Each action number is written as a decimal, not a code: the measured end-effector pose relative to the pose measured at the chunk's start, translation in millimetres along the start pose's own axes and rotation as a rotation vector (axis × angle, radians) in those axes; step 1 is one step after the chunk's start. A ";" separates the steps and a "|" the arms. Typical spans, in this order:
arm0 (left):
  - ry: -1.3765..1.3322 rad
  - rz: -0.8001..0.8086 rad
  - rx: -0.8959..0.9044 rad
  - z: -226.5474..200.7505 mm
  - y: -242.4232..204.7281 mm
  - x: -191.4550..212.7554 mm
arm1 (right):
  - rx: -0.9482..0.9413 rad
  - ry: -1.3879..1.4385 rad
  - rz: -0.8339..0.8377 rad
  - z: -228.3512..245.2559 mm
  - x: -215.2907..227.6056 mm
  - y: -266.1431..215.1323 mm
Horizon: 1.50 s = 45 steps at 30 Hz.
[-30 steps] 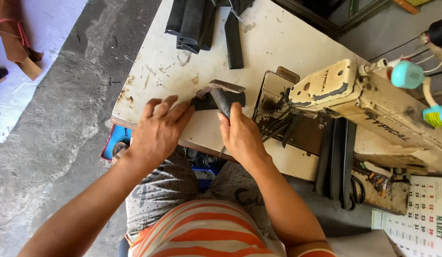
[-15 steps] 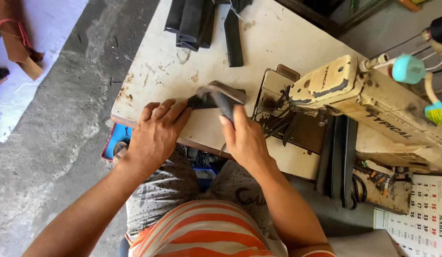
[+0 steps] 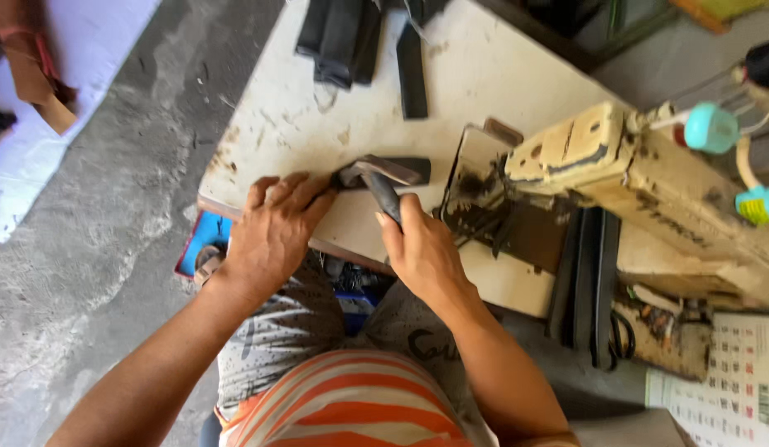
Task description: The person folds strips of leather, taps them with a hammer on a work surface, and threads them through the hardware of a sewing machine.
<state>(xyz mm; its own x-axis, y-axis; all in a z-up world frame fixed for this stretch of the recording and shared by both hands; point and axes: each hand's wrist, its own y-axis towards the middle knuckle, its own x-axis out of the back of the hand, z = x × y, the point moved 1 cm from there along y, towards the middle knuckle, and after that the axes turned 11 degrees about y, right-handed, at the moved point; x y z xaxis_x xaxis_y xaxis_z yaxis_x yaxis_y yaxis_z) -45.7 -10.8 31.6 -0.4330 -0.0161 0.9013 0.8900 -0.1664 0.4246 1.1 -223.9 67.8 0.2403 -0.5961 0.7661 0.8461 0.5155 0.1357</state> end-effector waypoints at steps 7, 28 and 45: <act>0.006 -0.006 0.015 -5.5 -10.1 1.9 | -0.057 -0.073 0.040 -5.0 -8.8 -16.3; 0.077 0.044 -0.124 29.6 24.1 18.8 | 0.026 0.174 -0.061 7.1 29.8 -6.0; -0.115 0.384 -0.003 -17.4 13.8 -2.4 | -0.137 0.067 0.073 -38.1 9.1 -8.8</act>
<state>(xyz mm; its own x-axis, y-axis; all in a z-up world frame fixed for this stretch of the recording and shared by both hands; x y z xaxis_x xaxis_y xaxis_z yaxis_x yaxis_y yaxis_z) -34.8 -30.2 33.7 -0.0499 0.0331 0.9982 0.9834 -0.1730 0.0549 14.0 -257.3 49.6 0.3304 -0.6024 0.7266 0.8812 0.4727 -0.0088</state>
